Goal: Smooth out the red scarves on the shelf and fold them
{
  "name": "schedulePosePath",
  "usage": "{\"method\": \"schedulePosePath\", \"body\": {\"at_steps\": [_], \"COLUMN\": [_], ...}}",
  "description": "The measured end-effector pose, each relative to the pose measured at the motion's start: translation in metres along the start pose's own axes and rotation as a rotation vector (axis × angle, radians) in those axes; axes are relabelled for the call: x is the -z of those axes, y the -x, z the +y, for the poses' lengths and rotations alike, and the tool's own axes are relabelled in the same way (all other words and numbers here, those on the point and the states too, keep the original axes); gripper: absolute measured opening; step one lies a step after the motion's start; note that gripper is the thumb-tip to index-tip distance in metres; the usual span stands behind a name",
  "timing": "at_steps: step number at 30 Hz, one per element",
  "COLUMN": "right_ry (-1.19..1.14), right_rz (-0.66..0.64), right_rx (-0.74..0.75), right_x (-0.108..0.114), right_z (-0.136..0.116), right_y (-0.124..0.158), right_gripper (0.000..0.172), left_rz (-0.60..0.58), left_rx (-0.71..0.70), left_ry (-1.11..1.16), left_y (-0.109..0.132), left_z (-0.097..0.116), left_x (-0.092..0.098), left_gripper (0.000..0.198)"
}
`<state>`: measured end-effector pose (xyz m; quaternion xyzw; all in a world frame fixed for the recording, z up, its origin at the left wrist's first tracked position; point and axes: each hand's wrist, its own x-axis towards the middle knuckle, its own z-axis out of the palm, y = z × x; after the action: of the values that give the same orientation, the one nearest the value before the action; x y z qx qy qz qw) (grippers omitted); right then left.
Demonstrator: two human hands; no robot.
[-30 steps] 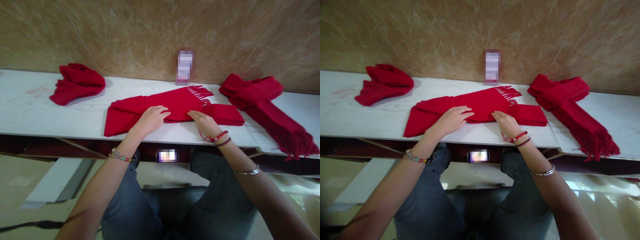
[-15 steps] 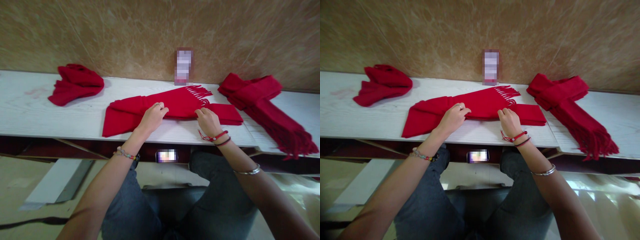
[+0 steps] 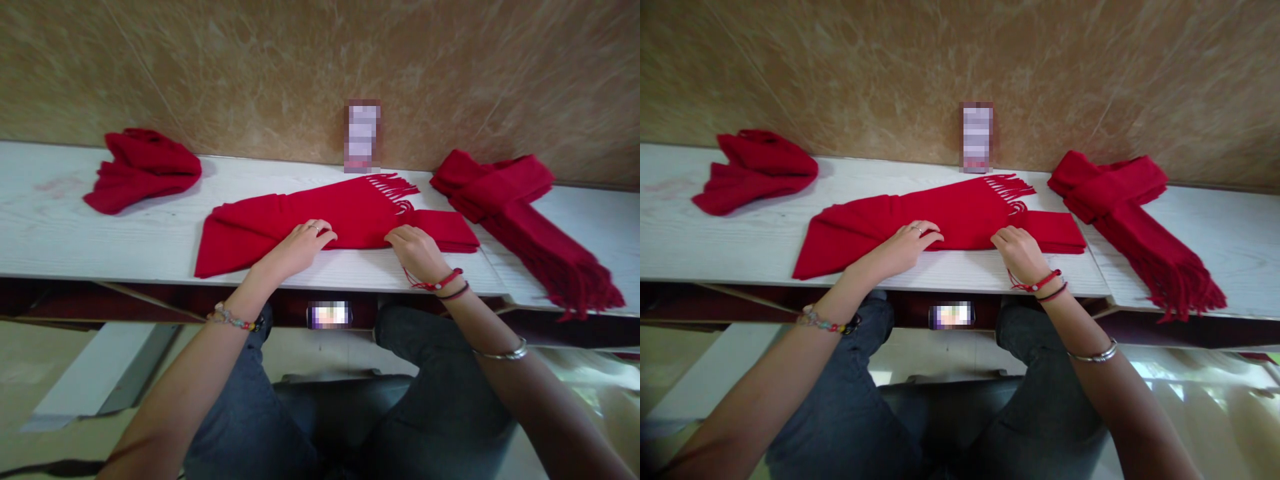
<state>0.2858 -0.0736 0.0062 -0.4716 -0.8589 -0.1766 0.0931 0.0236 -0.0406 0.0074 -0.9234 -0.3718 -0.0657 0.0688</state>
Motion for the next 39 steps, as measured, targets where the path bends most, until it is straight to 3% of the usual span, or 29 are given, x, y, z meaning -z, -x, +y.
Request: {"method": "schedulePosePath", "body": {"at_steps": [6, 8, 12, 16, 20, 27, 33, 39], "right_ry": [-0.077, -0.082, -0.084, -0.08, -0.058, -0.053, -0.054, -0.061], "right_rz": [-0.02, -0.02, -0.011, -0.033, 0.004, -0.041, -0.098, -0.039], "right_rx": [0.011, 0.012, -0.008, -0.099, -0.158, -0.18, -0.212, -0.14], "right_x": [-0.005, -0.005, -0.005, -0.003, -0.002, -0.001, 0.002, 0.003], "right_z": [0.003, 0.002, 0.001, 0.001, 0.0, 0.002, 0.002, 0.005], "right_y": [0.0, -0.001, -0.003, -0.006, -0.008, -0.009, -0.01, -0.007], "right_gripper": [0.027, 0.028, 0.029, 0.026, 0.025, 0.026, 0.025, 0.031], "left_rz": [-0.246, -0.278, -0.153, 0.038, 0.126, 0.15, 0.148, 0.137], "left_rx": [-0.002, 0.017, 0.039, -0.049, -0.062, -0.028, -0.063, -0.069], "left_ry": [0.072, 0.069, 0.01, -0.056, -0.118, -0.086, -0.027, 0.069], "left_y": [0.001, -0.001, -0.008, -0.02, -0.028, -0.027, -0.026, -0.021], "left_z": [-0.001, 0.0, 0.008, 0.02, 0.025, 0.016, 0.007, 0.01], "left_x": [0.008, 0.01, 0.005, 0.0, 0.003, 0.002, -0.003, 0.004], "left_gripper": [0.069, 0.07, 0.058, 0.044, 0.035, 0.03, 0.042, 0.051]}}
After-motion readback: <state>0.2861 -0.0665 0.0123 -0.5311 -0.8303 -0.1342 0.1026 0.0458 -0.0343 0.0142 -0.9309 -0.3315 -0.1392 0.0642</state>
